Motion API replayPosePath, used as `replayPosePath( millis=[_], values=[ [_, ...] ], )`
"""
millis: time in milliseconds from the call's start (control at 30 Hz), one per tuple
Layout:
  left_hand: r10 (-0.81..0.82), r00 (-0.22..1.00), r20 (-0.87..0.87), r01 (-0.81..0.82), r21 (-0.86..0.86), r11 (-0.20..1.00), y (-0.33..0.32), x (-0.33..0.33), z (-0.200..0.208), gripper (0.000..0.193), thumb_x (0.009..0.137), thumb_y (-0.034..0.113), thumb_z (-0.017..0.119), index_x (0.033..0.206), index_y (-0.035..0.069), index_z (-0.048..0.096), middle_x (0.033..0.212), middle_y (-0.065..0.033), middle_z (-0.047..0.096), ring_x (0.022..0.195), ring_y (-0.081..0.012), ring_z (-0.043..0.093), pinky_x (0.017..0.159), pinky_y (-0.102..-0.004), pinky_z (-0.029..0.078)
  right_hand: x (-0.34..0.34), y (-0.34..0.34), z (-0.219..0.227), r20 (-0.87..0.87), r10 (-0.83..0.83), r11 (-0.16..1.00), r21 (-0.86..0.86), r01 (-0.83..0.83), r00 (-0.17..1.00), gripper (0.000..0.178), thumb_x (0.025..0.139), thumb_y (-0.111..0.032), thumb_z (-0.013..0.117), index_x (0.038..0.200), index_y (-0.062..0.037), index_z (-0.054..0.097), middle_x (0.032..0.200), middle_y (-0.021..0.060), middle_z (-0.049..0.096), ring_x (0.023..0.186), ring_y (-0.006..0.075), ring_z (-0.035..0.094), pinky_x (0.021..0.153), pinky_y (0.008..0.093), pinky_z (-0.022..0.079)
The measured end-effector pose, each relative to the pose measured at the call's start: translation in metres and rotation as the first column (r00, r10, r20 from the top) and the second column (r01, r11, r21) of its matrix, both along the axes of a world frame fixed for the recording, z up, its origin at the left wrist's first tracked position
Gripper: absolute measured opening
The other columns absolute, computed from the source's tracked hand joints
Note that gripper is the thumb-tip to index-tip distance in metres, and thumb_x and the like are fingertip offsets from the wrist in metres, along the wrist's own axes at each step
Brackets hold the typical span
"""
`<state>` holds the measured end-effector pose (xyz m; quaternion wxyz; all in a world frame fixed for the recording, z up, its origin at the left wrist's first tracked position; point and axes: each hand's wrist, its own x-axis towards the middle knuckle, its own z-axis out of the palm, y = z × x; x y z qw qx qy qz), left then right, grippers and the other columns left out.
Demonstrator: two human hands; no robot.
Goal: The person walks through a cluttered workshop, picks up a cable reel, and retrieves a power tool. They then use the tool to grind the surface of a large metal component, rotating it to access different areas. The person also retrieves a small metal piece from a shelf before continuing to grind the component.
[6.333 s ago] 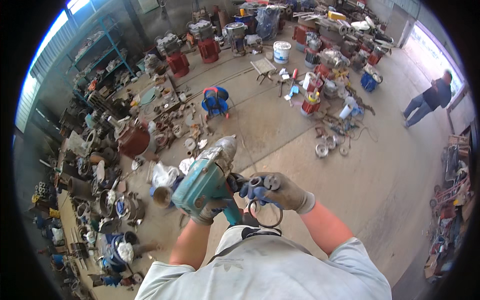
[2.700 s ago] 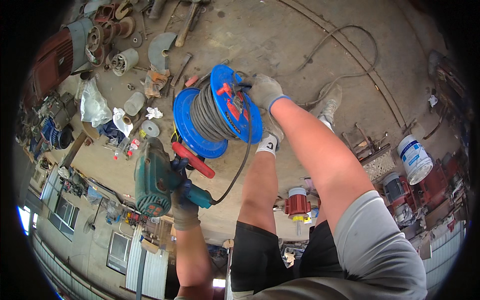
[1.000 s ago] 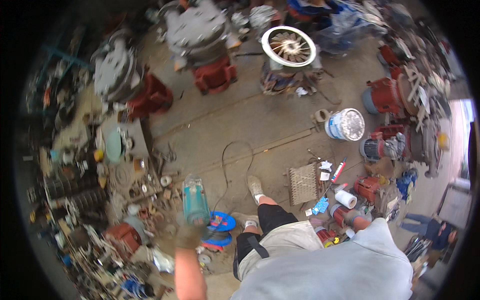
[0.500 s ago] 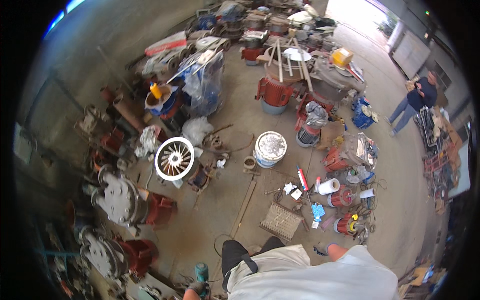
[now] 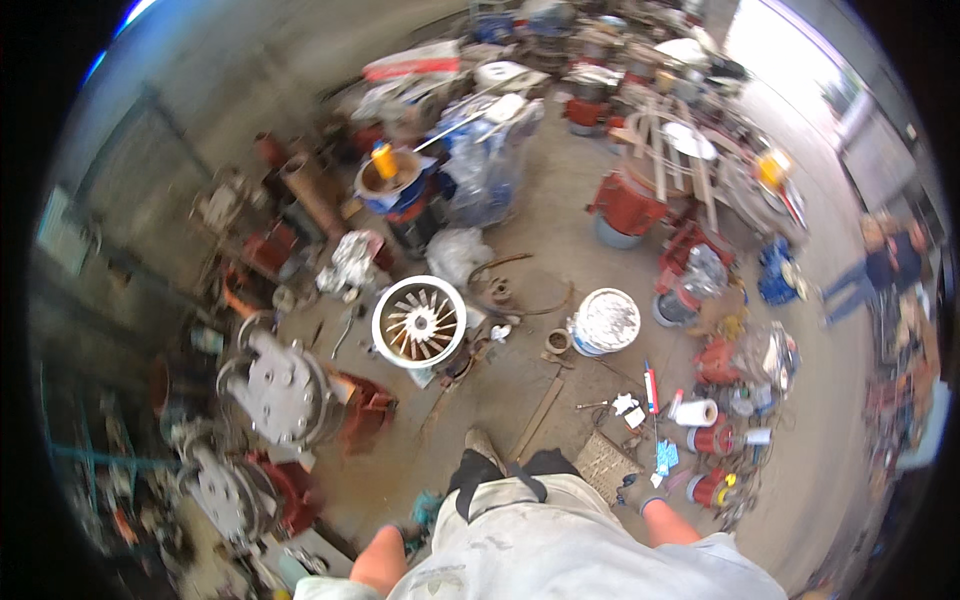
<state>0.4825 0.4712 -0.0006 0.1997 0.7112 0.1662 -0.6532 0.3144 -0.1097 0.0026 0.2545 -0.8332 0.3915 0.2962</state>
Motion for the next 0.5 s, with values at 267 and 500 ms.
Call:
replayPosePath(
  millis=[267,500],
  values=[
    [0.594,0.724,0.350,-0.640,0.019,0.768,-0.033,0.059,0.064,0.035,0.084,0.028,0.079,0.107,0.002,0.076,0.100,-0.0159,0.074,0.082,-0.0286,0.073,0.073,-0.0437,0.057,0.159,-0.001,0.060,0.143,-0.442,0.829,0.442,0.342,0.886,0.034,0.089,0.003,0.067,0.123,0.0042,0.065,0.089,0.0069,0.064,0.071,0.0183,0.067,0.059,0.0322,0.058],
    [0.735,0.618,0.277,-0.782,0.123,0.611,0.010,0.058,-0.006,0.025,0.087,0.014,0.076,0.107,0.000,0.072,0.084,-0.0152,0.071,0.063,-0.0260,0.071,0.054,-0.0420,0.056,0.222,-0.032,0.009,0.169,0.422,0.880,0.159,-0.447,0.891,0.028,0.086,-0.012,0.075,0.112,-0.0019,0.073,0.096,0.0135,0.076,0.084,0.0236,0.074,0.076,0.0392,0.060]
  ],
)
